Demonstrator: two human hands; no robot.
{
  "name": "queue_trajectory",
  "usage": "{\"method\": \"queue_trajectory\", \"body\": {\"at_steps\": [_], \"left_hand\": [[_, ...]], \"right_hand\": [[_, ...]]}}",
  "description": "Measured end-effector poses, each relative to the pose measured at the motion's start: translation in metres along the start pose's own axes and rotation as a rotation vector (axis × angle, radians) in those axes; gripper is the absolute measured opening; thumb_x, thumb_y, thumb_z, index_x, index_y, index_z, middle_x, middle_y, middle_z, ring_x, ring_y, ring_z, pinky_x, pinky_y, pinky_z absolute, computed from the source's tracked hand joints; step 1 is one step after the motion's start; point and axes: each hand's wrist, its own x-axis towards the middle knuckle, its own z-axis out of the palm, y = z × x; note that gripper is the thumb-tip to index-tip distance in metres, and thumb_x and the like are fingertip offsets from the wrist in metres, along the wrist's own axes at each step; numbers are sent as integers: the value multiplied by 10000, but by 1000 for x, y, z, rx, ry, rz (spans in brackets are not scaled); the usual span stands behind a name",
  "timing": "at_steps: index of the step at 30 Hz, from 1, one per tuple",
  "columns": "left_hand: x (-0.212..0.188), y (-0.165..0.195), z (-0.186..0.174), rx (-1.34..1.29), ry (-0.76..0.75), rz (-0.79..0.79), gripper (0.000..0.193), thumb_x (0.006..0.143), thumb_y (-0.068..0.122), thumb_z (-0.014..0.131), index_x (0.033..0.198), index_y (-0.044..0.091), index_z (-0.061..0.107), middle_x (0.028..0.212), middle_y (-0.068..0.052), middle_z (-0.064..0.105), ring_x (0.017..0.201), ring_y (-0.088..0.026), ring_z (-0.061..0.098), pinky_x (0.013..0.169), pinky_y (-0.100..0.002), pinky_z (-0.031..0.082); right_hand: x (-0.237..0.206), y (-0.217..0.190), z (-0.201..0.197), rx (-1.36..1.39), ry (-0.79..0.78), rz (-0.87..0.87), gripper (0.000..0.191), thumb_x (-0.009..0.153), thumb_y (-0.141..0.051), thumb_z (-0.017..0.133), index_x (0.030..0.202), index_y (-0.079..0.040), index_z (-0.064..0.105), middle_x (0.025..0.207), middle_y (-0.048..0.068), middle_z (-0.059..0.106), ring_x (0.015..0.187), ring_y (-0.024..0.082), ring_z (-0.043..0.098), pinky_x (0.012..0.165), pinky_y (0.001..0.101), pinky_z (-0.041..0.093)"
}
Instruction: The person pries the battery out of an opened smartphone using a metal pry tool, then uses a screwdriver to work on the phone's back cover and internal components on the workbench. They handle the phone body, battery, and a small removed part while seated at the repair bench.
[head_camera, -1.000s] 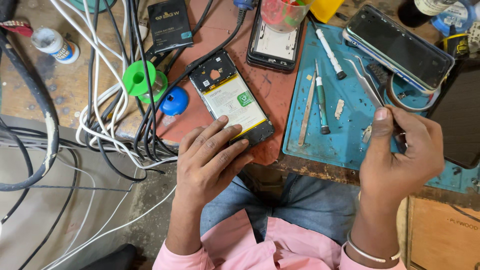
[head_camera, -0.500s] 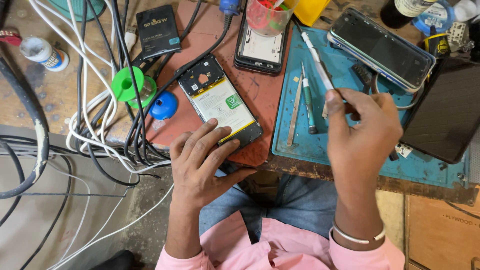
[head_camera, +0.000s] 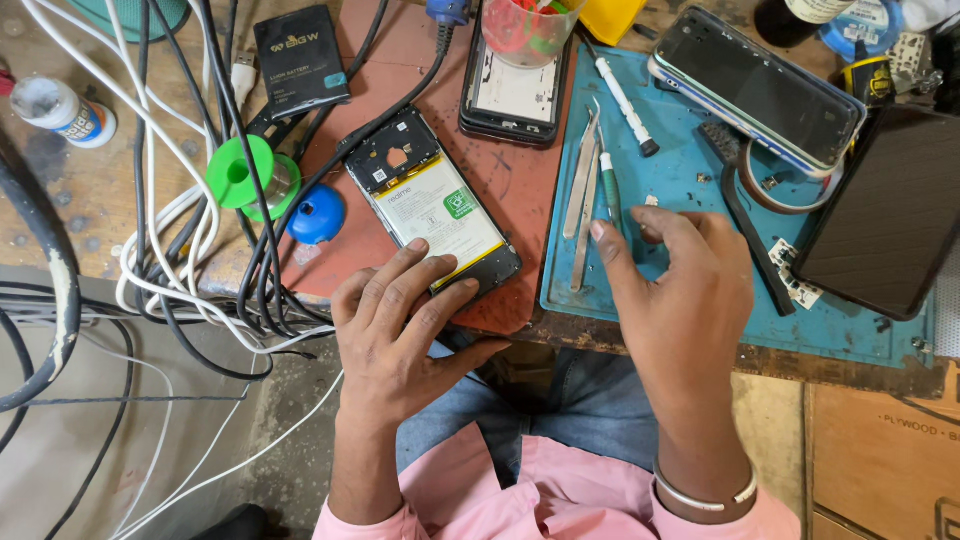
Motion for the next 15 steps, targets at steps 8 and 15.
{"method": "queue_trajectory", "body": {"at_steps": [8, 15], "left_hand": [[-1, 2, 0, 4, 7, -11, 572, 721, 471, 937, 1170, 193, 717, 1283, -6, 654, 1297, -246, 597, 1060, -427, 361], [2, 5, -2, -12, 18, -17, 585, 694, 462, 932, 1162, 191, 707, 1282, -7, 653, 1300, -246, 592, 1062, -426, 353]], "right_hand": [[0, 18, -2, 20, 63, 125, 202, 944, -165, 854, 1062, -27, 765, 942, 113, 685, 769, 214, 647, 691, 358, 497], [11, 34, -25, 570, 255, 218, 179, 1040, -14, 705, 1129, 58, 567, 996, 106, 696, 818, 97, 680, 736, 183, 534]]}}
